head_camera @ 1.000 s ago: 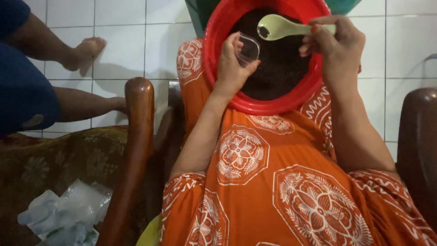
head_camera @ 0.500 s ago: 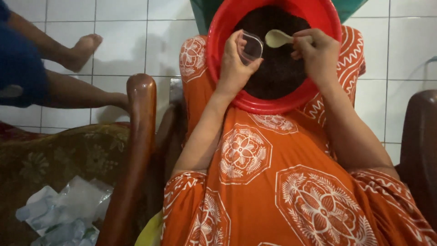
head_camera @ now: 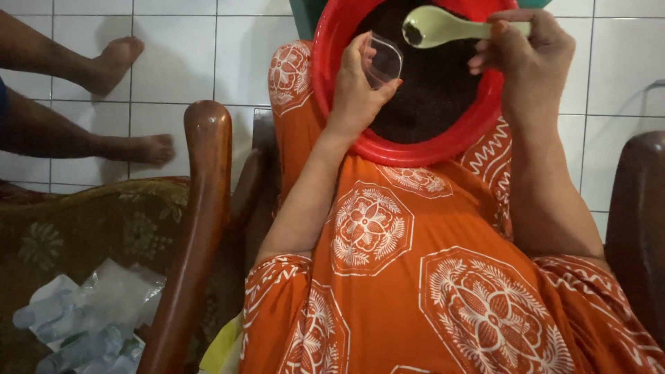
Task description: Scooping a dark granular substance from a large red basin into small clear plastic bags using a spoon.
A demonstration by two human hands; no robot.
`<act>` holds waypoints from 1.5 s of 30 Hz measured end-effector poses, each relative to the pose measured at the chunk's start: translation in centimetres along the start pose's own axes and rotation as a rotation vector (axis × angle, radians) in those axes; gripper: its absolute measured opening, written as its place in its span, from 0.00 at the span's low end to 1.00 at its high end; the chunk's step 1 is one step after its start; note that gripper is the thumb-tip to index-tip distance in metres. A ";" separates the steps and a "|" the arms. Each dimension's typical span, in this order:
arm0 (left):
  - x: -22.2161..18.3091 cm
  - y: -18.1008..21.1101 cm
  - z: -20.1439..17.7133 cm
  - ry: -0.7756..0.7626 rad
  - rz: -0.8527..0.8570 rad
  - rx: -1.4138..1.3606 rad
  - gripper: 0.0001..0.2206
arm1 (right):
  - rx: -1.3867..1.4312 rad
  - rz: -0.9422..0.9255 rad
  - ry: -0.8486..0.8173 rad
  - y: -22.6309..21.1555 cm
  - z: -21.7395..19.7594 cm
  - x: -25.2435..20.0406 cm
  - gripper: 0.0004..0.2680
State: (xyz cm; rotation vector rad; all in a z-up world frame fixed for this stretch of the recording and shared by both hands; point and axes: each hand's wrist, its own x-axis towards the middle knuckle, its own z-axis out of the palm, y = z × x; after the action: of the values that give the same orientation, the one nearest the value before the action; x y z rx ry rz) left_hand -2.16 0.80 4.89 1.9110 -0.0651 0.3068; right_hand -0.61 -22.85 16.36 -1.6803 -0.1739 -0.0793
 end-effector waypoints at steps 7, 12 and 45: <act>0.0 -0.2 0.0 0.013 0.057 0.029 0.40 | -0.235 -0.302 -0.098 -2.0 1.8 -1.5 0.05; 0.1 -1.1 0.2 0.027 0.101 0.078 0.42 | -0.178 -0.332 -0.058 2.9 1.4 0.9 0.03; 0.0 -0.1 -0.1 0.009 0.060 0.037 0.41 | -0.133 -0.220 -0.023 3.1 1.4 1.3 0.03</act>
State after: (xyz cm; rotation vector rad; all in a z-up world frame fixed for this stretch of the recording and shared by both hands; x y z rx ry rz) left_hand -2.17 0.97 4.82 1.9470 -0.1117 0.3596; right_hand 1.12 -21.70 13.37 -1.7894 -0.3779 -0.2414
